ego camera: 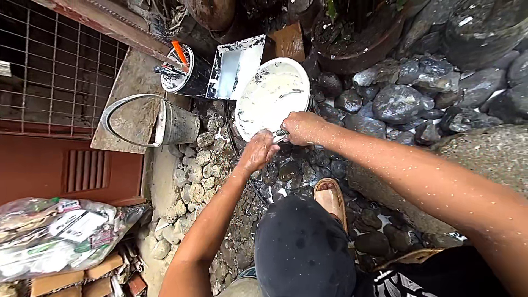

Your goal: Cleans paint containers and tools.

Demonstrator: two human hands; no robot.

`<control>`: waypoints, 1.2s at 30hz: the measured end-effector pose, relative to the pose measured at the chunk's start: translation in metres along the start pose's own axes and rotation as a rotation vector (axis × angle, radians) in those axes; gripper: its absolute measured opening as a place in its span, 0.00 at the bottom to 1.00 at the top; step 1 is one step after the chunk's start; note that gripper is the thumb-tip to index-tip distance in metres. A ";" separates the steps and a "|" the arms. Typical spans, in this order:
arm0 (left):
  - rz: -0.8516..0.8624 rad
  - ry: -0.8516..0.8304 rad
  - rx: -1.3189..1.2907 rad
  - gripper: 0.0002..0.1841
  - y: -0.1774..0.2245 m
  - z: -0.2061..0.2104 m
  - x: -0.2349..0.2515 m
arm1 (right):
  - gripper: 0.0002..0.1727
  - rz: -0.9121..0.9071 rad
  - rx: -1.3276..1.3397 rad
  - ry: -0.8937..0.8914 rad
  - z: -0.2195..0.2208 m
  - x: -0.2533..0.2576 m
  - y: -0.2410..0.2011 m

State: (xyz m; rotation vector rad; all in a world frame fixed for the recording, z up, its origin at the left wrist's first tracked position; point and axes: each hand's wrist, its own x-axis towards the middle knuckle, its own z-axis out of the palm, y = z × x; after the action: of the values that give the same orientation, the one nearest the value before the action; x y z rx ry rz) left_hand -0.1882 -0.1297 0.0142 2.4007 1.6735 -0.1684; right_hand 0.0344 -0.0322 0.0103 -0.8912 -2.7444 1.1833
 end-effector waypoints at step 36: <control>0.099 0.138 -0.012 0.20 0.008 0.015 -0.006 | 0.13 -0.059 -0.090 -0.072 -0.035 -0.008 0.032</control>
State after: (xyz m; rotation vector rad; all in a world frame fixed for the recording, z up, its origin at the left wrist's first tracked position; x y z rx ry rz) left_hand -0.1825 -0.1416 0.0023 2.5312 1.6006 0.0229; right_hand 0.0652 0.0041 0.0149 -0.7842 -2.8801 1.1114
